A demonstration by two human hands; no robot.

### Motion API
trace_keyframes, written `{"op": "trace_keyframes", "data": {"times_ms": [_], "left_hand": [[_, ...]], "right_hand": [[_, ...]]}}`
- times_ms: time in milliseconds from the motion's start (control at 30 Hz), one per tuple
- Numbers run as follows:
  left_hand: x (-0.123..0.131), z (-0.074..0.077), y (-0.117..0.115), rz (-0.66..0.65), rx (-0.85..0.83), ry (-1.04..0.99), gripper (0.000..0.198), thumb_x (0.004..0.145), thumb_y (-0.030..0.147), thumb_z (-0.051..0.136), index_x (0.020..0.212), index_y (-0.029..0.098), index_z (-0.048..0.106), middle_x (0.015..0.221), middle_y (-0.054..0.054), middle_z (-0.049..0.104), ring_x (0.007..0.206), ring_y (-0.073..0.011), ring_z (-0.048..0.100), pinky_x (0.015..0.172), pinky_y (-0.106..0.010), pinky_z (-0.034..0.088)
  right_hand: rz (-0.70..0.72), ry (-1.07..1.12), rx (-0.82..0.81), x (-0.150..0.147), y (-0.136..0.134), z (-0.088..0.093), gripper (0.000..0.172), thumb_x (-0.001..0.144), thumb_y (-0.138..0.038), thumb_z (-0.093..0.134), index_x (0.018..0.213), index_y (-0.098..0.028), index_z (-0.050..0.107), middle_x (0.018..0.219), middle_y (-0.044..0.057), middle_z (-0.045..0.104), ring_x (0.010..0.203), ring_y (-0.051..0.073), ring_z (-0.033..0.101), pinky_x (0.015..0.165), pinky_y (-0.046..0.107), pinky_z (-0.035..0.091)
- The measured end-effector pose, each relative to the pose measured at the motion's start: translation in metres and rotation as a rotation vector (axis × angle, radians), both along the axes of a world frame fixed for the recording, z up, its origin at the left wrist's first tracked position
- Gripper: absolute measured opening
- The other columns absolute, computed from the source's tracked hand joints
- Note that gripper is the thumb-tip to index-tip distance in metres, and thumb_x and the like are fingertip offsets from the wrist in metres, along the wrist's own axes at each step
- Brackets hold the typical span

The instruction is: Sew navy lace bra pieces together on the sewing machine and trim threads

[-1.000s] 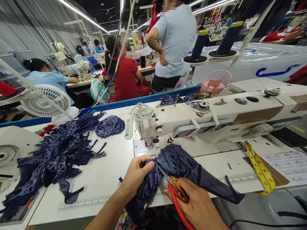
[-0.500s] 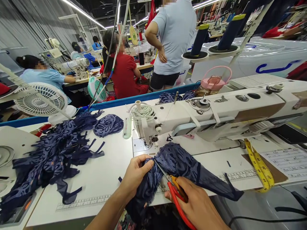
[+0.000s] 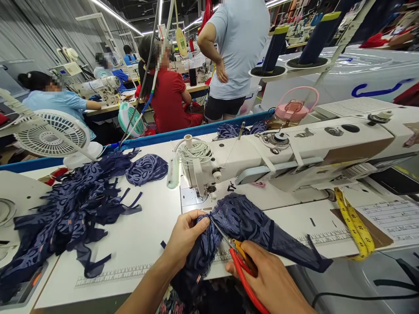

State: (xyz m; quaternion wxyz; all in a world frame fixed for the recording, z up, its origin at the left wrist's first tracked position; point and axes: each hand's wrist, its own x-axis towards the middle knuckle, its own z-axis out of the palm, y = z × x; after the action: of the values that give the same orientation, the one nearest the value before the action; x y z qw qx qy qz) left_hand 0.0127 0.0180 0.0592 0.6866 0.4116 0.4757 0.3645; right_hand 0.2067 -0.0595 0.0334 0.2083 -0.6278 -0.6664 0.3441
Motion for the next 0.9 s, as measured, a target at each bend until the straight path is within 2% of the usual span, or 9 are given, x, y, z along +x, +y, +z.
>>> {"op": "trace_keyframes", "data": {"times_ms": [133,400,633,900], "left_hand": [[-0.0007,-0.0026,0.0002,-0.004,0.022,-0.002,0.031,0.077,0.042,0.076,0.085,0.013,0.069,0.079,-0.002,0.064,0.072,-0.0111,0.055,0.072,-0.021,0.045],[-0.0012,-0.002,0.0007,-0.002,0.014,0.009,0.033,0.076,0.043,0.076,0.089,0.013,0.071,0.078,-0.003,0.064,0.074,-0.0131,0.057,0.073,-0.022,0.045],[-0.0022,-0.0062,-0.0004,0.019,0.004,-0.018,0.033,0.077,0.041,0.076,0.093,0.013,0.071,0.081,-0.004,0.066,0.076,-0.0141,0.058,0.073,-0.023,0.045],[-0.0003,-0.0067,-0.0003,0.049,-0.013,-0.04,0.033,0.075,0.042,0.077,0.087,0.013,0.068,0.078,-0.003,0.064,0.074,-0.0145,0.059,0.071,-0.023,0.046]], "right_hand": [[-0.011,-0.013,-0.028,0.0,0.001,0.0063,0.021,0.088,-0.045,0.058,0.081,-0.025,0.054,0.083,0.001,0.068,0.075,0.02,0.066,0.064,0.027,0.047],[-0.005,0.162,-0.11,0.0002,0.0008,0.0001,0.012,0.091,-0.03,0.051,0.079,-0.025,0.053,0.086,-0.001,0.071,0.078,0.016,0.069,0.069,0.023,0.049],[-0.03,-0.054,-0.048,0.0023,0.0005,0.0057,0.019,0.086,-0.044,0.06,0.084,-0.026,0.055,0.088,0.001,0.07,0.08,0.02,0.068,0.065,0.027,0.048],[-0.023,0.042,-0.015,-0.0013,0.0005,-0.0017,0.012,0.09,-0.036,0.053,0.085,-0.026,0.054,0.089,0.003,0.071,0.081,0.021,0.07,0.065,0.027,0.052]]}}
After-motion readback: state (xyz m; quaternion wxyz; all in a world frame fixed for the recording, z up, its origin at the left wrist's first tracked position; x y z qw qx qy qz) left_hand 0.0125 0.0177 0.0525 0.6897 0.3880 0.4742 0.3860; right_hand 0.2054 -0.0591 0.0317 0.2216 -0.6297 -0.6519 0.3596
